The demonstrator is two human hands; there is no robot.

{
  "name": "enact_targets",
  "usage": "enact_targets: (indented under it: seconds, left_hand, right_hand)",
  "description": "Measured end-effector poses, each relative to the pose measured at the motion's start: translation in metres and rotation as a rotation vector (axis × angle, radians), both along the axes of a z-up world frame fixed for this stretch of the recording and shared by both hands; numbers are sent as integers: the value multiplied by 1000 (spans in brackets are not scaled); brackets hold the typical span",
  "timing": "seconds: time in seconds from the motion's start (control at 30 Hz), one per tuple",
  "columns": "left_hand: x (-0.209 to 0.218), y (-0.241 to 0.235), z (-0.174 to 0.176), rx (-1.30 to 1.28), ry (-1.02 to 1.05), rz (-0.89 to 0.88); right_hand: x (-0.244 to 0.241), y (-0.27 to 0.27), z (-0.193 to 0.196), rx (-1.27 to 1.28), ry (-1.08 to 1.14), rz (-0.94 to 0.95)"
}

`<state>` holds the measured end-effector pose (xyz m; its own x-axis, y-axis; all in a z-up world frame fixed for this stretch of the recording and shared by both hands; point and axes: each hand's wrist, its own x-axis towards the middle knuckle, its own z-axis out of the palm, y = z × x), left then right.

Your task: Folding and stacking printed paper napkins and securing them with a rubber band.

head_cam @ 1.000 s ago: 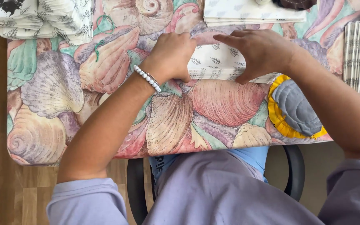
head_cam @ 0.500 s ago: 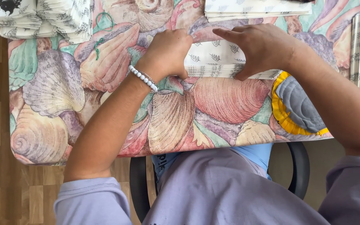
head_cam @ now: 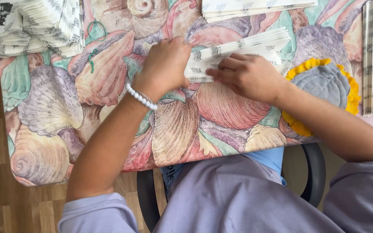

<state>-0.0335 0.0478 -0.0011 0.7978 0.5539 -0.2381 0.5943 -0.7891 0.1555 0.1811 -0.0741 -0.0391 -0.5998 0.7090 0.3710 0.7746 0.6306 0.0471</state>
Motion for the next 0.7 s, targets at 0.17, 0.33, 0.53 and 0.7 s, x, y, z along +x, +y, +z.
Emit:
enact_targets:
  seconds: [0.17, 0.33, 0.53, 0.7]
  left_hand:
    - [-18, -57, -13, 277, -366, -37]
    - [-28, -67, -41, 344, -404, -171]
    - [-17, -52, -36, 224, -419, -120]
    - [4, -25, -17, 175, -39, 88]
  right_hand:
    - [-4, -5, -19, 61, -78, -73]
    - [-4, -9, -11, 29, -38, -96]
    - [4, 2, -4, -110, 126, -133]
    - [5, 9, 12, -306, 247, -40]
